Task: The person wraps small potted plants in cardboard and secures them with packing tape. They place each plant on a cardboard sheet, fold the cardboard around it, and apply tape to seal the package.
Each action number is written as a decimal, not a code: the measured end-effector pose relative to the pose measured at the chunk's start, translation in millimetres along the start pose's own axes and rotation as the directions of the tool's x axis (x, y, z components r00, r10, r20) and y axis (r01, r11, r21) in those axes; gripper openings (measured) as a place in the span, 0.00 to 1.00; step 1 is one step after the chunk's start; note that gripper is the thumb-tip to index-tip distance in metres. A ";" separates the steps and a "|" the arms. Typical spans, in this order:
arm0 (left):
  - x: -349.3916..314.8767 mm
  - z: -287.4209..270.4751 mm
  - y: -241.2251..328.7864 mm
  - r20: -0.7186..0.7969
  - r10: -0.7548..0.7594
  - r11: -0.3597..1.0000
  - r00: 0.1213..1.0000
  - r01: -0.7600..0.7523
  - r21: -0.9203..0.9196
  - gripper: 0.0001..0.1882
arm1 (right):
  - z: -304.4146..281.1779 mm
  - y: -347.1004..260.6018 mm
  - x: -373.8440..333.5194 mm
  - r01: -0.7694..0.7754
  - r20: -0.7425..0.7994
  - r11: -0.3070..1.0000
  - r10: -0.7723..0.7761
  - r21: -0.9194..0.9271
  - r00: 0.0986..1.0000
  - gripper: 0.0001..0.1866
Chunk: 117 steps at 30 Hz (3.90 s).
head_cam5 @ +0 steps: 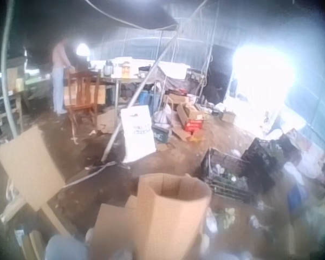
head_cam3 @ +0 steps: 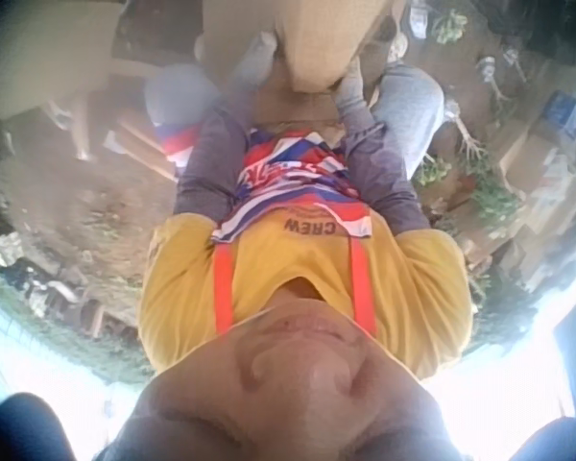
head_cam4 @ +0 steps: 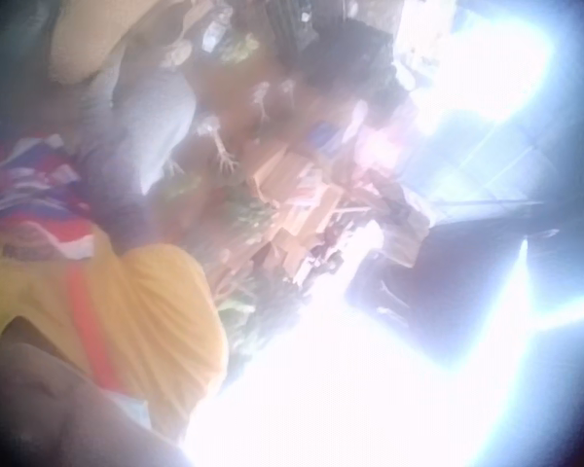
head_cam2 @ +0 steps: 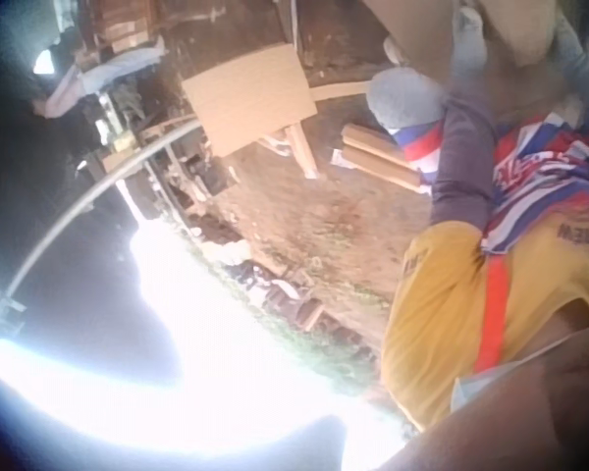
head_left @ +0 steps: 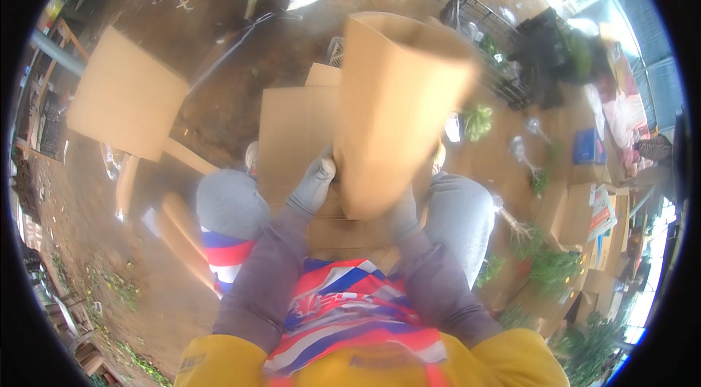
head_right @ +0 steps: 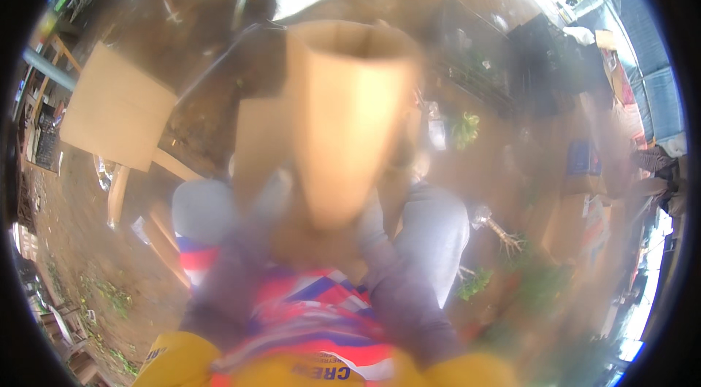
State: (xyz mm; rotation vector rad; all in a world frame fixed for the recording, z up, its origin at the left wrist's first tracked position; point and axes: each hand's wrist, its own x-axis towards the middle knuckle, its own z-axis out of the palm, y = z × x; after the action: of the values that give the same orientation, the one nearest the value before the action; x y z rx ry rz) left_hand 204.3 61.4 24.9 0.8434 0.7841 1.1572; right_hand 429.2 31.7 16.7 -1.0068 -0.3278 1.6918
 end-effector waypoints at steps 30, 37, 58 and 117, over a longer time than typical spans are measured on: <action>-6.3 32.6 48.2 -0.244 0.002 0.857 0.970 -0.128 -0.499 0.33 | 68.1 -79.6 -12.8 0.392 0.585 0.781 -0.041 -0.487 0.810 0.40; -7.5 14.9 30.8 -0.220 0.045 0.854 0.974 -0.152 -0.497 0.32 | 66.6 -82.2 -14.3 0.516 0.636 0.657 -0.071 -0.550 0.769 0.41; -20.6 13.5 16.2 -0.076 -0.006 0.971 0.997 -0.013 -0.239 0.43 | 81.7 -86.1 -10.6 0.165 0.355 0.812 0.056 -0.560 0.933 0.44; -50.4 25.9 260.9 -0.056 0.373 0.070 0.926 0.032 0.997 0.30 | -78.3 -174.3 -153.4 0.506 -0.048 0.595 -0.676 -0.625 0.736 0.15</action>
State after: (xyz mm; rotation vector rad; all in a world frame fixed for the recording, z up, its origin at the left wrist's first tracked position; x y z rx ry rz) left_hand 99.8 56.3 270.6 2.0215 1.9132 0.7963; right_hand 610.4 -60.1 153.6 -1.3656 -0.9270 0.7974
